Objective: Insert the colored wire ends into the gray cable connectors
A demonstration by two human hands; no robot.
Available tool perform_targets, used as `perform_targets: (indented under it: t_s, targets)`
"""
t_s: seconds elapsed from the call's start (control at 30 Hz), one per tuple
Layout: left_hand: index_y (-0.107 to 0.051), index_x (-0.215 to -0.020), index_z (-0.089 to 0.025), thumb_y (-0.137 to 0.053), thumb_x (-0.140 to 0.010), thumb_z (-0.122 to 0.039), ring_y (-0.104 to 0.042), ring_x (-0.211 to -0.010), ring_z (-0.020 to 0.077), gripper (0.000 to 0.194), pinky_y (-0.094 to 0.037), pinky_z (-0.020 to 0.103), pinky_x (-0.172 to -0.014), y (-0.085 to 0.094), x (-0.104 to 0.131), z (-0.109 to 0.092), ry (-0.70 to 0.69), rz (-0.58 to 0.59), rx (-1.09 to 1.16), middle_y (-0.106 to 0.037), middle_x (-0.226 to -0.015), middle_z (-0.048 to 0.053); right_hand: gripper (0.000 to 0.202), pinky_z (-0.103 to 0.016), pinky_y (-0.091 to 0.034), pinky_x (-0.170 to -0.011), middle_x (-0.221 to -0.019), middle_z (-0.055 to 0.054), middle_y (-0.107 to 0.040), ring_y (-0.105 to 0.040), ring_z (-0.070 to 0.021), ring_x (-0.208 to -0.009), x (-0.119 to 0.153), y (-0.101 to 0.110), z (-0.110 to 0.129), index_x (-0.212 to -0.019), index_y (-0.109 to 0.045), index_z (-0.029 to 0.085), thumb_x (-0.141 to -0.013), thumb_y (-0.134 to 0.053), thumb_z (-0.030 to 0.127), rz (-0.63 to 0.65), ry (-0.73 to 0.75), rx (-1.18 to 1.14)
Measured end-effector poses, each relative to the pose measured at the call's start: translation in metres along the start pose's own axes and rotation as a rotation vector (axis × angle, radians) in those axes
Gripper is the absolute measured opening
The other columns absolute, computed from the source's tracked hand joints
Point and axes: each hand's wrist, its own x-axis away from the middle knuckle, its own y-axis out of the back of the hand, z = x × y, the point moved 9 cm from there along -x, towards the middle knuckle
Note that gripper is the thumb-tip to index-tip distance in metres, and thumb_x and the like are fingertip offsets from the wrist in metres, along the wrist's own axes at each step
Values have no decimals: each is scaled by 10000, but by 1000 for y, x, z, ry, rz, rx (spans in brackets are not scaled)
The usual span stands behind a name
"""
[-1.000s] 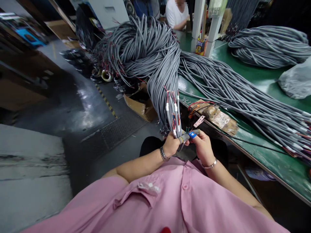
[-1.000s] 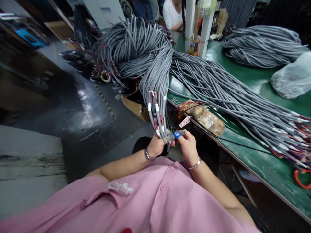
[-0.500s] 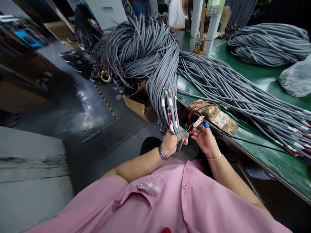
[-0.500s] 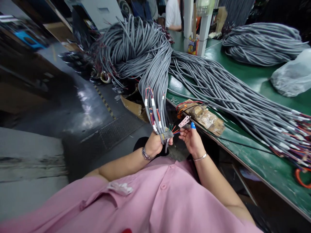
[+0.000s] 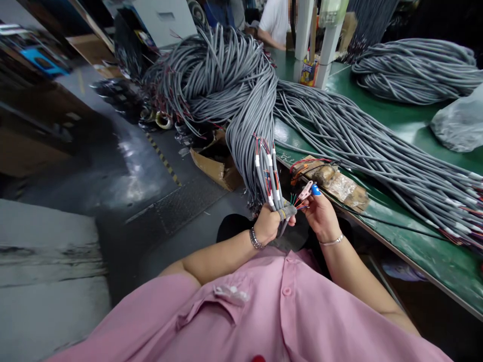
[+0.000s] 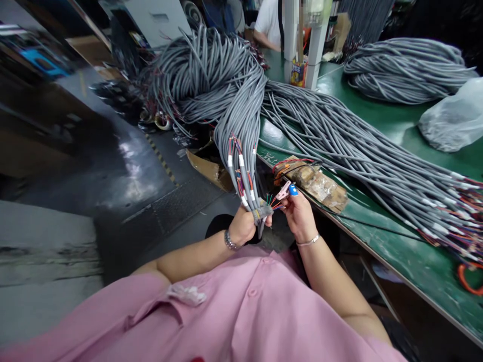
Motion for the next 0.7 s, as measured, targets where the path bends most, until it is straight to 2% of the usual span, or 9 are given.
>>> perform_targets:
  t_s: [0.07,0.13,0.23,0.33,0.5,0.7]
  targets:
    - [-625,-624,-124,-743,-674,-341,-557,-459,128,252,-468,259,-469,-2,-1,-2,-8,9,9,-593,-514,20,254,-190,-414,-509,-598,44,-565,-473,-68,-520,1,8,10,-736,-629,188,-779,-701,428,-82,163,66]
    - [-611,-596,-124,-739,-679,-342,-552,-454,126,266,-459,256,-460,-4,-2,-4,-17,14,15,-587,-507,21,293,-192,-409,-511,-619,33,-583,-480,-70,-529,3,11,14,-747,-632,187,-798,-667,474,-121,248,113]
    - [-608,-602,-123,-739,-679,-336,-550,-449,128,262,-456,258,-459,-4,-3,-3,-13,20,24,-588,-507,22,385,-225,-441,-521,-665,12,-622,-508,-90,-533,-2,4,0,-748,-627,192,-788,-623,575,-44,117,77]
    - [-610,-624,-125,-738,-678,-328,-545,-444,126,246,-458,262,-466,-5,-4,0,-2,24,36,-590,-511,19,400,-281,-488,-549,-704,-13,-657,-567,-136,-576,-5,-6,-12,-753,-626,208,-761,-629,608,47,-22,13]
    - [-583,-580,-132,-727,-679,-329,-532,-441,113,264,-467,266,-483,-5,-4,4,26,24,-1,-591,-517,18,359,-333,-512,-557,-640,-22,-650,-622,-199,-632,-7,-11,-11,-768,-646,244,-780,-610,601,43,-38,28]
    - [-592,-585,-129,-726,-684,-336,-530,-446,110,266,-463,264,-492,-6,-4,5,34,31,-30,-587,-514,16,387,-316,-519,-566,-675,-18,-670,-621,-176,-616,-6,-13,-12,-786,-648,237,-753,-631,623,40,-35,-15]
